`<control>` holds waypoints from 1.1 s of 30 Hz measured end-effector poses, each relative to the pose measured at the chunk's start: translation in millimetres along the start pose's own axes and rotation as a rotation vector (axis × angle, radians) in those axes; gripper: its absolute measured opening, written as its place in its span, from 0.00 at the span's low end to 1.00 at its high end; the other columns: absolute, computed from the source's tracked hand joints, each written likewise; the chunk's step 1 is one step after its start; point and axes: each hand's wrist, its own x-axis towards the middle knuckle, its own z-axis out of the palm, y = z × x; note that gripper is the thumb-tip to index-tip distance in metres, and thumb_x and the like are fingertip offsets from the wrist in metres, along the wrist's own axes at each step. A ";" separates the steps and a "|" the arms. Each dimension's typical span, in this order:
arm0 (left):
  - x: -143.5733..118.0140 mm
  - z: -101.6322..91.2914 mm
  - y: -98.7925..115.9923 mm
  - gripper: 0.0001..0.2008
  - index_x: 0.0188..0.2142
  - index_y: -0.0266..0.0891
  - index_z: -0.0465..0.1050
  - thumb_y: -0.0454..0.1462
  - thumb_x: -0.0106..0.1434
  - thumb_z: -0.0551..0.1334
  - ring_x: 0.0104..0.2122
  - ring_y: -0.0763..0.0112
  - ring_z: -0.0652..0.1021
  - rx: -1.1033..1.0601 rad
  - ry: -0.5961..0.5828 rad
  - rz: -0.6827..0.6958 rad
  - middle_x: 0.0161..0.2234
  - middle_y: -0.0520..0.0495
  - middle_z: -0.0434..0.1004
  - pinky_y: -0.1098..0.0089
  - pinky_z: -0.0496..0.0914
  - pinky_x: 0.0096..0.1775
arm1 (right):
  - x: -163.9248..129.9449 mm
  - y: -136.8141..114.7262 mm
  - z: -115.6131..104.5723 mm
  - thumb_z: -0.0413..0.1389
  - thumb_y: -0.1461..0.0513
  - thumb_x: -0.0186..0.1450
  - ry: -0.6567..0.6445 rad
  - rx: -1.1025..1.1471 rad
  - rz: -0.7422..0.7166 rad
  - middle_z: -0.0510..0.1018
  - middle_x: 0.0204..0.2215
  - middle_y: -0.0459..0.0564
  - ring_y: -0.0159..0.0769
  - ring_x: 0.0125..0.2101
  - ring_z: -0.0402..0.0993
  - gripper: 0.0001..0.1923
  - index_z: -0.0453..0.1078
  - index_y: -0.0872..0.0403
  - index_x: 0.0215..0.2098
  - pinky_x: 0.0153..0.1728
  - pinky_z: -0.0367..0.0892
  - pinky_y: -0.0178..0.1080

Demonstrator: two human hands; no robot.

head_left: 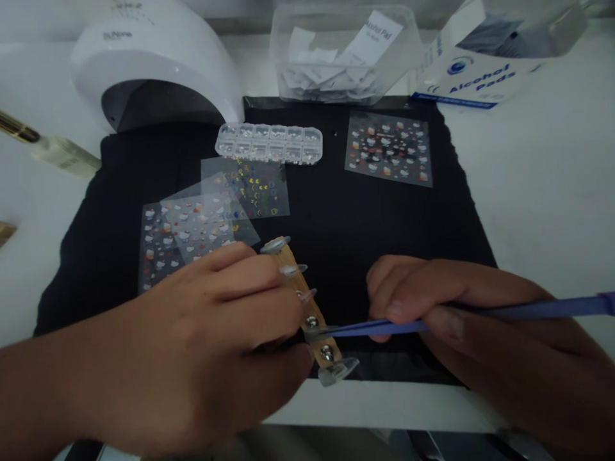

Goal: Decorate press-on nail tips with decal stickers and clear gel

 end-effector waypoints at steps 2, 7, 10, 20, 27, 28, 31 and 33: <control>-0.6 0.1 -0.1 0.09 0.30 0.40 0.70 0.31 0.68 0.60 0.32 0.65 0.65 -0.009 0.008 0.009 0.30 0.50 0.67 0.59 0.56 0.31 | -0.2 0.7 0.4 0.54 0.55 0.72 -0.004 -0.002 0.009 0.79 0.27 0.49 0.38 0.29 0.74 0.11 0.79 0.43 0.41 0.29 0.70 0.42; -2.6 0.4 0.8 0.11 0.28 0.40 0.68 0.34 0.69 0.62 0.33 0.66 0.64 -0.008 0.011 -0.018 0.30 0.50 0.66 0.58 0.58 0.34 | 0.4 0.6 1.0 0.54 0.55 0.72 0.010 -0.007 -0.002 0.78 0.27 0.48 0.38 0.29 0.74 0.10 0.79 0.43 0.40 0.30 0.71 0.42; -3.3 -0.2 1.7 0.12 0.27 0.39 0.67 0.33 0.68 0.63 0.33 0.67 0.64 -0.012 0.010 -0.012 0.31 0.51 0.66 0.58 0.58 0.34 | 1.5 0.6 -0.1 0.55 0.55 0.71 0.014 0.027 -0.010 0.78 0.27 0.48 0.37 0.29 0.74 0.10 0.79 0.44 0.40 0.30 0.70 0.42; -1.6 2.8 3.9 0.13 0.26 0.39 0.69 0.31 0.69 0.60 0.32 0.67 0.63 0.022 0.032 -0.017 0.30 0.50 0.66 0.58 0.56 0.33 | 3.6 -1.1 1.4 0.56 0.55 0.71 0.043 0.002 -0.029 0.78 0.26 0.49 0.40 0.28 0.74 0.10 0.80 0.44 0.38 0.29 0.69 0.43; -2.0 0.9 3.5 0.12 0.27 0.38 0.69 0.31 0.69 0.60 0.33 0.66 0.63 0.007 0.021 -0.002 0.31 0.50 0.66 0.58 0.55 0.34 | 3.6 -1.2 0.4 0.55 0.55 0.71 0.030 0.012 -0.039 0.78 0.27 0.49 0.38 0.29 0.73 0.11 0.80 0.45 0.38 0.29 0.69 0.43; -2.2 1.3 3.9 0.13 0.26 0.38 0.69 0.31 0.69 0.60 0.33 0.66 0.63 0.010 0.030 -0.009 0.31 0.50 0.66 0.58 0.55 0.34 | 3.5 -1.0 0.1 0.55 0.55 0.71 0.032 0.019 -0.035 0.78 0.27 0.49 0.38 0.29 0.73 0.11 0.80 0.45 0.38 0.29 0.69 0.43; -1.7 1.5 4.5 0.14 0.25 0.38 0.68 0.32 0.70 0.60 0.32 0.66 0.63 0.008 0.037 -0.015 0.30 0.50 0.66 0.59 0.55 0.33 | 3.1 -1.5 -0.7 0.55 0.55 0.71 0.016 0.018 -0.014 0.78 0.27 0.49 0.39 0.29 0.73 0.11 0.80 0.45 0.37 0.29 0.69 0.43; -0.8 0.5 4.3 0.15 0.25 0.38 0.68 0.30 0.69 0.60 0.32 0.67 0.63 0.006 0.029 -0.001 0.30 0.50 0.66 0.59 0.55 0.33 | 3.2 -2.4 -1.2 0.56 0.54 0.71 -0.003 0.006 -0.010 0.78 0.28 0.48 0.38 0.30 0.73 0.10 0.80 0.45 0.37 0.30 0.69 0.42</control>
